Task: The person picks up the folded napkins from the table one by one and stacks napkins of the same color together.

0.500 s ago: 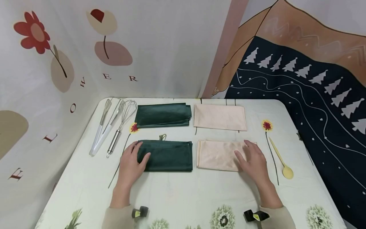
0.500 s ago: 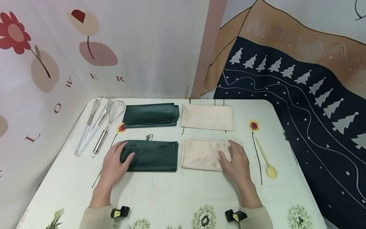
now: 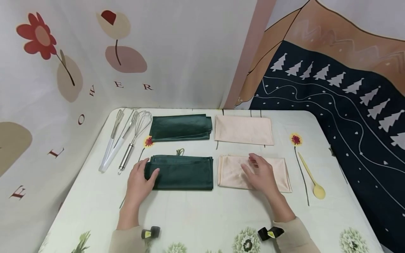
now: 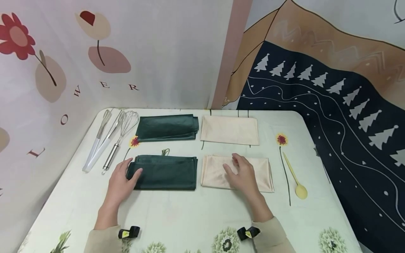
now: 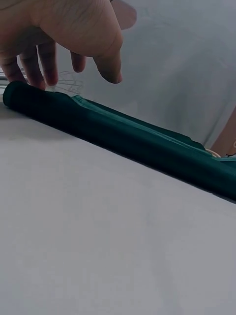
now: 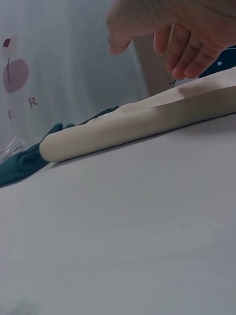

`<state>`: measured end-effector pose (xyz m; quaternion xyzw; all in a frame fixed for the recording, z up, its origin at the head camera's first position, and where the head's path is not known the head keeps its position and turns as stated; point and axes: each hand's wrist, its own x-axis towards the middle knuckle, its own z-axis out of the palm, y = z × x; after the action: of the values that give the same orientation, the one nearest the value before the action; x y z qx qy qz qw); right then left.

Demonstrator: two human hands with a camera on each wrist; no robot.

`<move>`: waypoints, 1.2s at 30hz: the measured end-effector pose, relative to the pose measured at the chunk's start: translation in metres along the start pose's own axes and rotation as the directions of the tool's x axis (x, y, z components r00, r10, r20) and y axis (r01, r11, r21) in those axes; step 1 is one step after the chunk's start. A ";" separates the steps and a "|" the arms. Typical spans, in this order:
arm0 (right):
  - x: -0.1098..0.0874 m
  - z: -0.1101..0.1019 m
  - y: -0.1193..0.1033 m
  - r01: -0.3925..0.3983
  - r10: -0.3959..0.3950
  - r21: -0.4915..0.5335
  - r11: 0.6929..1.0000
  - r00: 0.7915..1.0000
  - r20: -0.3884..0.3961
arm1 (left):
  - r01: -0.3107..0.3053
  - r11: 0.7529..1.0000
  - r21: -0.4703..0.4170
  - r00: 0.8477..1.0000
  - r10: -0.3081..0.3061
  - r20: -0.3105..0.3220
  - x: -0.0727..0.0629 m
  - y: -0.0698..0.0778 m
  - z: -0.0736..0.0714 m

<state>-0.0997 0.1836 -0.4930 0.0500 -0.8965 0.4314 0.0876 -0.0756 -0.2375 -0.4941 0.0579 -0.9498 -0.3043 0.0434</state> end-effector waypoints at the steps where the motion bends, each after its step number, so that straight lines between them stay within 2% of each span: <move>1: 0.001 0.003 -0.002 -0.003 0.003 0.018 1.000 1.000 0.012 | 0.005 1.000 -0.003 1.000 -0.005 0.000 0.000 -0.001 0.000; 9: 0.006 0.030 -0.023 0.021 -0.032 0.150 0.988 0.997 0.076 | 0.060 0.998 -0.026 0.998 -0.060 0.025 0.003 -0.006 -0.003; 16: 0.007 0.055 -0.039 0.025 -0.065 0.229 0.973 0.984 0.166 | 0.098 0.995 -0.032 0.994 -0.096 0.051 0.007 -0.007 -0.004; 22: 0.010 0.068 -0.046 -0.007 -0.034 0.182 0.983 0.975 0.220 | 0.079 0.997 -0.017 0.996 -0.078 0.053 0.008 -0.010 -0.003; 26: 0.012 0.074 -0.048 -0.064 0.019 0.146 0.987 0.957 0.291 | 0.069 0.997 -0.019 0.996 -0.068 0.060 0.009 -0.014 -0.004; 29: 0.013 0.079 -0.050 -0.071 0.032 0.110 0.991 0.945 0.327 | 0.064 0.997 -0.032 0.997 -0.062 0.055 0.010 -0.016 -0.003; 36: 0.017 0.086 -0.054 -0.103 0.087 0.023 0.994 0.928 0.363 | 0.070 0.995 -0.074 0.996 -0.066 0.058 0.013 -0.018 -0.001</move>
<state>-0.1172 0.0821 -0.5009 0.0869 -0.8895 0.4371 -0.1010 -0.0864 -0.2544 -0.5032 0.0803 -0.9359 -0.3428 0.0090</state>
